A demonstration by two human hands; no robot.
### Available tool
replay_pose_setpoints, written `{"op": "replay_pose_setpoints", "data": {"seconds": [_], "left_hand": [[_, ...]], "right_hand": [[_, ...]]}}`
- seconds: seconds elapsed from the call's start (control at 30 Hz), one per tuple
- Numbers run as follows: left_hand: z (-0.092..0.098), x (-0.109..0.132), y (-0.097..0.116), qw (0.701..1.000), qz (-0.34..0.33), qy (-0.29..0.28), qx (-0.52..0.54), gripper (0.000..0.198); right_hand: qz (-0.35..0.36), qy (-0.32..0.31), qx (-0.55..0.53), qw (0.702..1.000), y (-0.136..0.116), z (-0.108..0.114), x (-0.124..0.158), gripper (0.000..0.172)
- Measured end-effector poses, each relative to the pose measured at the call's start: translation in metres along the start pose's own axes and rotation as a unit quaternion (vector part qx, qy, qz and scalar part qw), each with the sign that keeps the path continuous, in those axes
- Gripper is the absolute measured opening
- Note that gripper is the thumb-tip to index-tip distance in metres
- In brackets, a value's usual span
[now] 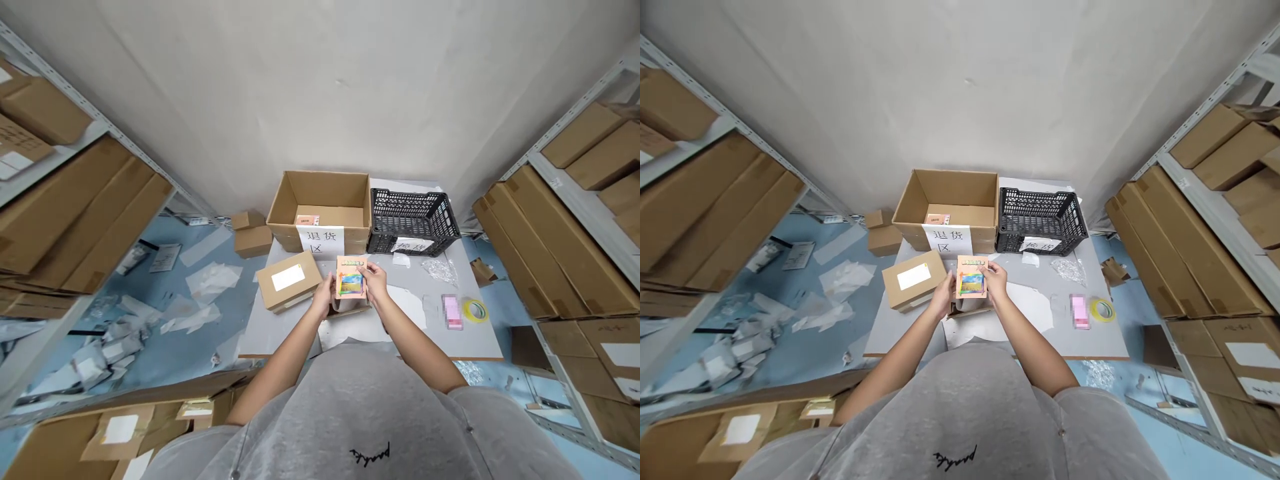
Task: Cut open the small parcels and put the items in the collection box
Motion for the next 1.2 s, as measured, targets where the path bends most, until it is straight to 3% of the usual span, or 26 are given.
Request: {"op": "replay_pose_setpoints", "data": {"seconds": [0.13, 0.33, 0.47, 0.57, 0.7, 0.87, 0.97, 1.07, 1.2], "left_hand": [[0.007, 0.003, 0.016, 0.992, -0.106, -0.012, -0.067, 0.066], [0.033, 0.006, 0.028, 0.982, -0.153, 0.098, -0.048, 0.061], [0.063, -0.008, 0.044, 0.968, -0.178, 0.144, -0.106, 0.050], [0.088, -0.032, 0.069, 0.934, -0.216, 0.188, -0.212, 0.039], [0.108, -0.086, 0.119, 0.904, -0.276, 0.167, -0.282, 0.037], [0.119, -0.172, 0.187, 0.891, -0.322, 0.154, -0.280, 0.040], [0.123, -0.218, 0.211, 0.895, -0.324, 0.150, -0.267, 0.041], [0.131, -0.240, 0.219, 0.879, -0.320, 0.181, -0.304, 0.044], [0.157, -0.219, 0.210, 0.819, -0.349, 0.260, -0.374, 0.046]], "right_hand": [[-0.012, -0.024, 0.004, 1.000, -0.003, -0.006, -0.003, 0.053], [-0.070, -0.154, 0.073, 0.983, 0.008, -0.026, 0.005, 0.057], [-0.071, -0.186, 0.088, 0.976, 0.018, -0.054, 0.000, 0.059], [-0.040, -0.181, 0.091, 0.978, 0.023, -0.086, -0.019, 0.059], [-0.009, -0.170, 0.101, 0.980, 0.022, -0.141, -0.062, 0.063], [0.019, -0.158, 0.128, 0.979, 0.013, -0.214, -0.129, 0.064], [0.046, -0.143, 0.139, 0.979, 0.014, -0.248, -0.170, 0.062], [0.094, -0.124, 0.206, 0.966, 0.023, -0.262, -0.199, 0.062], [0.164, -0.116, 0.322, 0.925, 0.036, -0.245, -0.192, 0.061]]}}
Point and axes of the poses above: each hand's wrist, its own x-axis away from the middle knuckle, its own z-axis out of the back of the hand, y = z × x, the point moved 3 cm from there along -x, towards the middle knuckle, and after that the axes turned 3 degrees about y, right-handed, at the moved point
